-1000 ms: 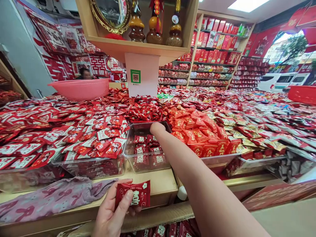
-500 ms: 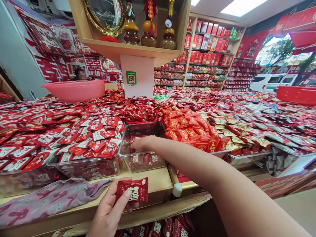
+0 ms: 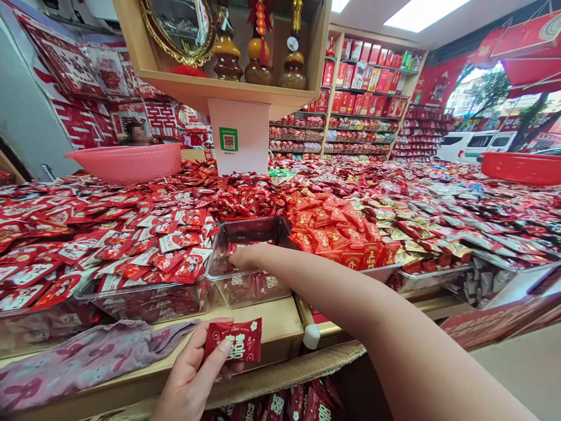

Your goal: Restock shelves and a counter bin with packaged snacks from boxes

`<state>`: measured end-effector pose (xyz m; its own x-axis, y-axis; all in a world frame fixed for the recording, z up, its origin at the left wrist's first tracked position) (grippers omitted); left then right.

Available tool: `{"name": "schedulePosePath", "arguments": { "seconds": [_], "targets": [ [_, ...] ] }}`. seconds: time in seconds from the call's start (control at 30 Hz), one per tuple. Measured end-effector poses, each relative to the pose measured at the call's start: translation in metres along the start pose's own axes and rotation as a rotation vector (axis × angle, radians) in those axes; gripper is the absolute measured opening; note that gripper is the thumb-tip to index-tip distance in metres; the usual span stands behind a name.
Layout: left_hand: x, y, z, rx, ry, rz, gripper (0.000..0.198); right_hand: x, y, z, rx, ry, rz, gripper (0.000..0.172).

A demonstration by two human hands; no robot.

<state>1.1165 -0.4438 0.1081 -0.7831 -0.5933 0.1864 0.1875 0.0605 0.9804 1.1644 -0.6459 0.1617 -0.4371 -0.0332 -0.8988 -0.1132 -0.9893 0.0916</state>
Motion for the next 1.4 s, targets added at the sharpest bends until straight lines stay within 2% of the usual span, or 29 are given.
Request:
{"name": "schedulePosePath", "arguments": {
  "seconds": [0.27, 0.43, 0.57, 0.8, 0.87, 0.93, 0.97, 1.03, 1.1, 1.17, 1.3, 1.4],
  "targets": [
    [-0.001, -0.002, -0.001, 0.002, -0.009, -0.009, 0.030, -0.005, -0.008, -0.001, 0.007, 0.011, 0.001, 0.053],
    [-0.001, -0.001, -0.001, 0.001, 0.009, -0.019, 0.031, 0.001, -0.001, -0.010, 0.064, 0.050, 0.007, 0.049],
    [0.000, 0.001, -0.001, -0.007, 0.023, -0.010, 0.034, 0.004, 0.004, -0.003, 0.061, 0.084, -0.016, 0.047],
    [0.000, -0.001, -0.007, -0.056, 0.014, 0.025, 0.048, -0.016, 0.009, 0.030, 0.073, 0.216, -0.100, 0.036],
    [-0.001, -0.002, -0.009, -0.059, -0.003, 0.034, 0.051, -0.024, 0.004, 0.048, 0.046, 0.315, -0.228, 0.030],
    [-0.002, -0.002, -0.011, -0.037, -0.018, 0.045, 0.054, -0.028, -0.008, 0.072, -0.050, 0.395, -0.414, 0.027],
    [-0.003, -0.001, -0.011, -0.022, -0.021, 0.056, 0.055, -0.028, -0.015, 0.083, -0.106, 0.400, -0.485, 0.028],
    [-0.004, -0.001, -0.012, 0.003, -0.020, 0.086, 0.057, -0.021, -0.033, 0.104, -0.193, 0.324, -0.504, 0.031],
    [-0.004, 0.000, -0.012, 0.012, -0.024, 0.108, 0.059, -0.010, -0.048, 0.118, -0.187, 0.234, -0.417, 0.029],
    [-0.003, 0.000, -0.010, 0.012, -0.024, 0.116, 0.060, 0.003, -0.056, 0.124, -0.151, 0.210, -0.370, 0.026],
    [-0.002, 0.000, -0.006, -0.001, -0.045, 0.099, 0.066, 0.023, -0.056, 0.124, -0.124, 0.235, -0.515, 0.029],
    [-0.001, -0.001, -0.003, 0.015, -0.102, 0.065, 0.068, 0.023, -0.046, 0.129, -0.153, 0.251, -0.600, 0.029]
  ]
}}
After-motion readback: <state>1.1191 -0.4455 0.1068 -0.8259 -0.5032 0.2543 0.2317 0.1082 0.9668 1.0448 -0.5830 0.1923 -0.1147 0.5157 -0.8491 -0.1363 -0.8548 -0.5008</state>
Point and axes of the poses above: each hand's wrist, its own z-axis away from the middle knuckle, its own x-axis out of the palm, y = z × x, the point moved 1 cm from there along -z, towards the middle knuckle
